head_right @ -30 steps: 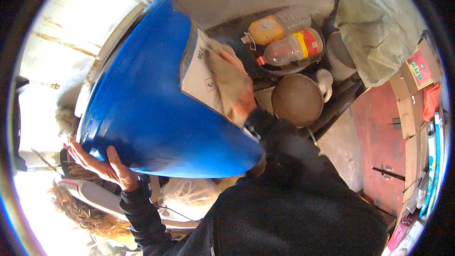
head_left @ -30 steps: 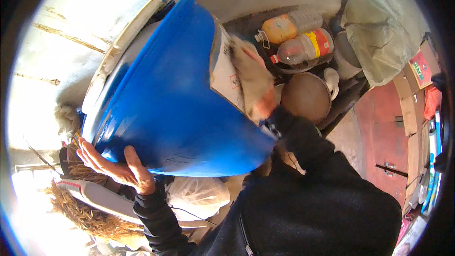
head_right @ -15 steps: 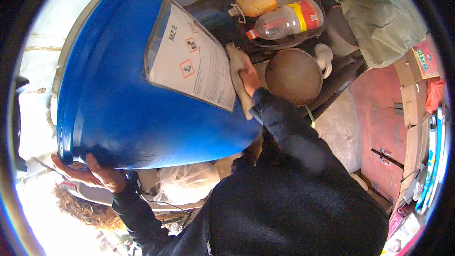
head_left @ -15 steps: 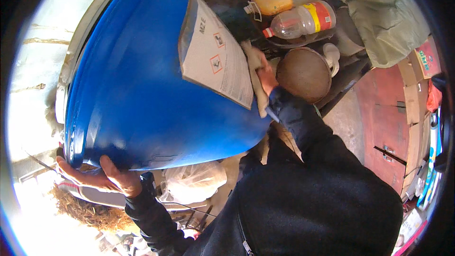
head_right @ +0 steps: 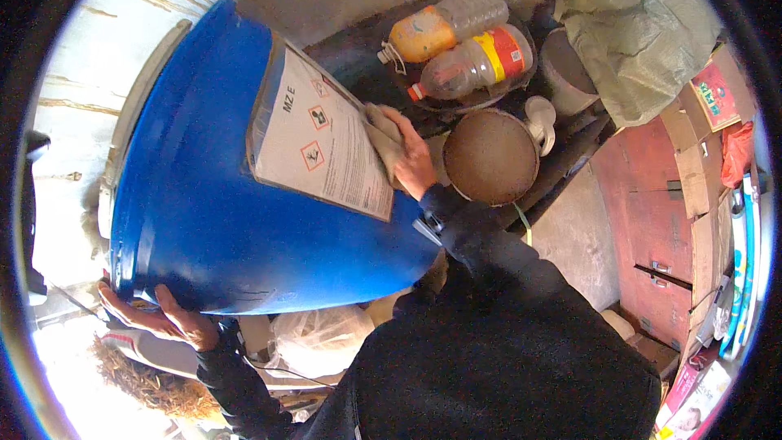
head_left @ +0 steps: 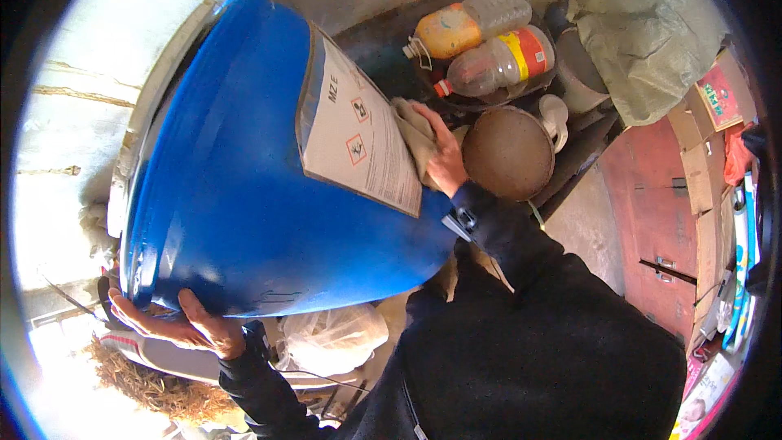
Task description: The person wipes the exterior of a large blue plastic container with a cloth. They rotate the container to clean different sides, including the lid, body, and handle, using both hands to hold and maneuver the container while wiping.
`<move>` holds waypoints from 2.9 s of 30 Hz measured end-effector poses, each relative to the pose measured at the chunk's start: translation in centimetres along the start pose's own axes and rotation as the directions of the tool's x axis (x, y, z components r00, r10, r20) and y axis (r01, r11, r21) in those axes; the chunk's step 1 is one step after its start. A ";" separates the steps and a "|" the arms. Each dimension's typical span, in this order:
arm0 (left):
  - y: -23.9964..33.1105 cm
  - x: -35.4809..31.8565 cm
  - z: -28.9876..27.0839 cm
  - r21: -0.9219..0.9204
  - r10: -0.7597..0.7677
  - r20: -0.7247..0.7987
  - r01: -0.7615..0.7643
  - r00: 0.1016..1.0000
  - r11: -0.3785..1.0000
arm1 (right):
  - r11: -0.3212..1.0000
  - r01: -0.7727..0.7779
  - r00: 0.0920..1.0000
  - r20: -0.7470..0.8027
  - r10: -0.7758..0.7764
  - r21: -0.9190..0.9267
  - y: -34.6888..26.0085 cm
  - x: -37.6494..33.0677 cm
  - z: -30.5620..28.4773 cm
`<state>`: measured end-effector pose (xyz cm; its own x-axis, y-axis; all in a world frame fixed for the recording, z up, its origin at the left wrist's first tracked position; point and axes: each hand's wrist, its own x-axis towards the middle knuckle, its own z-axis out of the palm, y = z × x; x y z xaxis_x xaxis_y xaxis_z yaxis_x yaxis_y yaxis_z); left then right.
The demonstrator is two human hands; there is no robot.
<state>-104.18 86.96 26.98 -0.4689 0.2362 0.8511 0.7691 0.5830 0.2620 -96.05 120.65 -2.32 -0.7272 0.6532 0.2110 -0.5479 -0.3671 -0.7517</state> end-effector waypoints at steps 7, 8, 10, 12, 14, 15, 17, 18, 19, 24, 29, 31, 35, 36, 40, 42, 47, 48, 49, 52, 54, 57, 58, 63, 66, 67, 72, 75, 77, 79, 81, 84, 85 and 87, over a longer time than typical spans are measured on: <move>0.2 0.5 -0.5 0.114 0.059 0.026 -0.061 0.998 0.992 | 0.944 0.288 0.921 0.318 -0.227 -0.162 -6.2 19.9 9.9; 0.3 0.6 -0.8 0.178 0.065 0.044 -0.072 0.997 0.981 | 0.986 0.169 0.928 0.339 -0.157 -0.005 -5.7 21.4 11.3; 0.3 0.5 -1.0 0.190 0.045 0.050 -0.053 0.998 0.980 | 0.998 -0.033 0.933 0.357 0.049 -0.051 -5.1 23.3 12.4; 0.2 0.4 -1.2 0.188 0.020 0.062 -0.031 0.998 0.982 | 0.877 -0.186 0.921 0.233 0.313 -0.444 -4.8 23.6 11.8; 0.1 0.2 -1.3 0.173 -0.001 0.056 -0.008 0.998 0.985 | 0.837 -0.504 0.851 0.045 0.523 -0.212 -3.5 19.8 9.9; 0.0 0.2 -1.1 0.172 0.013 0.042 -0.020 0.999 0.985 | 0.873 -0.441 0.885 0.065 0.462 -0.207 -3.2 17.1 8.4; -0.3 0.2 -1.2 0.216 0.035 0.038 -0.042 0.999 0.975 | 0.888 -0.360 0.924 0.020 0.382 -0.287 -2.8 13.3 6.2; -0.5 0.3 -1.3 0.224 0.032 0.037 -0.039 0.999 0.974 | 0.862 -0.345 0.934 -0.048 0.353 -0.371 -2.4 12.2 5.8; -0.7 0.3 -1.5 0.239 0.048 0.036 -0.056 0.998 0.969 | 0.900 -0.313 0.948 -0.034 0.318 -0.304 -2.3 11.3 5.5; -2.1 0.4 -2.1 0.213 0.154 0.048 -0.161 0.987 0.964 | 0.999 0.016 1.000 -0.018 -0.017 -0.029 -4.1 2.3 8.0; -2.5 -0.2 -2.9 -0.079 0.101 0.034 -0.098 0.994 0.992 | 0.911 0.332 0.937 0.197 -0.288 -0.246 -7.7 -3.0 16.0; -1.7 -1.1 -3.3 -0.259 0.005 -0.007 -0.007 1.000 0.966 | 0.738 0.528 0.843 0.362 -0.397 -0.420 -9.7 -4.1 19.0; 2.3 -5.9 -4.1 -0.315 -0.120 0.029 0.123 0.992 0.941 | 0.423 0.765 0.644 0.550 -0.531 -0.486 -11.7 -4.6 24.6; 3.1 -7.2 -4.0 -0.327 -0.165 0.032 0.166 0.986 0.930 | 0.322 0.827 0.557 0.598 -0.576 -0.461 -11.8 -4.5 26.0; 3.8 -10.3 -3.4 -0.460 -0.383 -0.050 0.319 0.923 0.829 | 0.029 0.948 0.297 0.849 -0.437 -0.316 -12.2 -6.5 30.3; 3.3 -10.8 -3.3 -0.573 -0.530 -0.051 0.410 0.846 0.710 | 0.064 0.960 0.278 0.899 -0.337 -0.273 -11.9 -7.1 32.2; 1.9 -9.9 -4.9 -0.469 -0.486 -0.013 0.424 0.874 0.775 | 0.011 0.929 0.346 0.854 -0.389 -0.371 -13.0 -5.2 31.3; 1.9 -9.5 -5.2 -0.432 -0.445 -0.020 0.394 0.895 0.811 | 0.019 0.928 0.339 0.824 -0.455 -0.372 -13.5 -4.3 30.1; 2.0 -9.2 -5.5 -0.433 -0.420 0.010 0.382 0.908 0.816 | 0.063 0.901 0.406 0.785 -0.467 -0.429 -14.0 -3.6 28.7; 2.6 -7.7 -6.0 -0.330 -0.278 0.074 0.286 0.958 0.899 | 0.131 0.849 0.466 0.608 -0.643 -0.512 -14.5 -2.1 26.4; 3.6 -7.2 -6.1 -0.527 -0.356 0.200 0.407 0.913 0.746 | 0.162 0.798 0.547 0.583 -0.601 -0.581 -14.4 -2.7 26.1; 4.7 -6.6 -5.7 -0.629 -0.345 0.243 0.418 0.907 0.655 | 0.350 0.782 0.618 0.566 -0.546 -0.515 -13.7 -5.7 27.8; 4.9 -6.7 -5.6 -0.671 -0.313 0.262 0.405 0.913 0.621 | 0.407 0.792 0.610 0.611 -0.505 -0.454 -13.7 -6.7 28.6; 3.4 -6.9 -5.2 -0.776 -0.364 0.145 0.334 0.920 0.535 | 0.701 0.663 0.542 0.814 -0.209 -0.262 -13.4 -9.3 33.3; 2.0 -7.4 -5.5 -0.955 -0.569 0.098 0.238 0.816 0.176 | 0.887 0.359 0.492 0.867 0.085 -0.290 -14.4 -9.7 34.8; 1.0 -7.1 -5.6 -0.916 -0.642 0.078 0.309 0.763 0.255 | 0.802 0.519 0.414 0.908 0.069 -0.297 -14.9 -9.6 35.1; -4.9 -4.5 -7.9 -0.679 -0.716 -0.127 0.467 0.686 0.567 | 0.103 0.927 0.376 0.900 -0.220 -0.361 -17.0 -6.0 33.7; -5.4 -3.9 -8.8 -0.142 -0.309 -0.332 0.276 0.891 0.950 | -0.038 0.961 0.255 0.928 -0.270 -0.275 -14.4 -4.8 32.1; -3.7 -4.1 -8.8 -0.117 -0.163 -0.161 0.145 0.973 0.982 | -0.116 0.956 0.243 0.949 -0.202 -0.270 -12.8 -4.8 30.7; -3.0 -3.4 -8.6 -0.020 0.026 -0.039 -0.027 0.999 0.999 | -0.101 0.955 0.251 0.943 -0.220 -0.277 -11.8 -4.4 29.9; -2.3 -2.3 -8.3 0.046 0.137 -0.015 -0.136 0.990 0.990 | -0.085 0.956 0.253 0.936 -0.244 -0.281 -11.3 -4.2 29.5; -2.5 -1.4 -8.3 0.071 0.190 -0.029 -0.188 0.981 0.980 | -0.104 0.951 0.260 0.935 -0.240 -0.292 -11.3 -4.2 29.5; -3.0 -1.7 -8.6 0.127 0.158 0.033 -0.161 0.987 0.979 | -0.117 0.949 0.260 0.937 -0.234 -0.293 -11.3 -4.3 29.5; -4.7 -2.8 -8.9 0.133 0.119 0.029 -0.121 0.993 0.984 | -0.117 0.949 0.261 0.936 -0.236 -0.294 -11.4 -4.4 29.5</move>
<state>-102.58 76.62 27.40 -0.3867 0.3260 0.8626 0.7559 0.6479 0.0940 -98.88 102.41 23.76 -0.4478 -0.3629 0.8171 -0.5043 0.8572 0.1043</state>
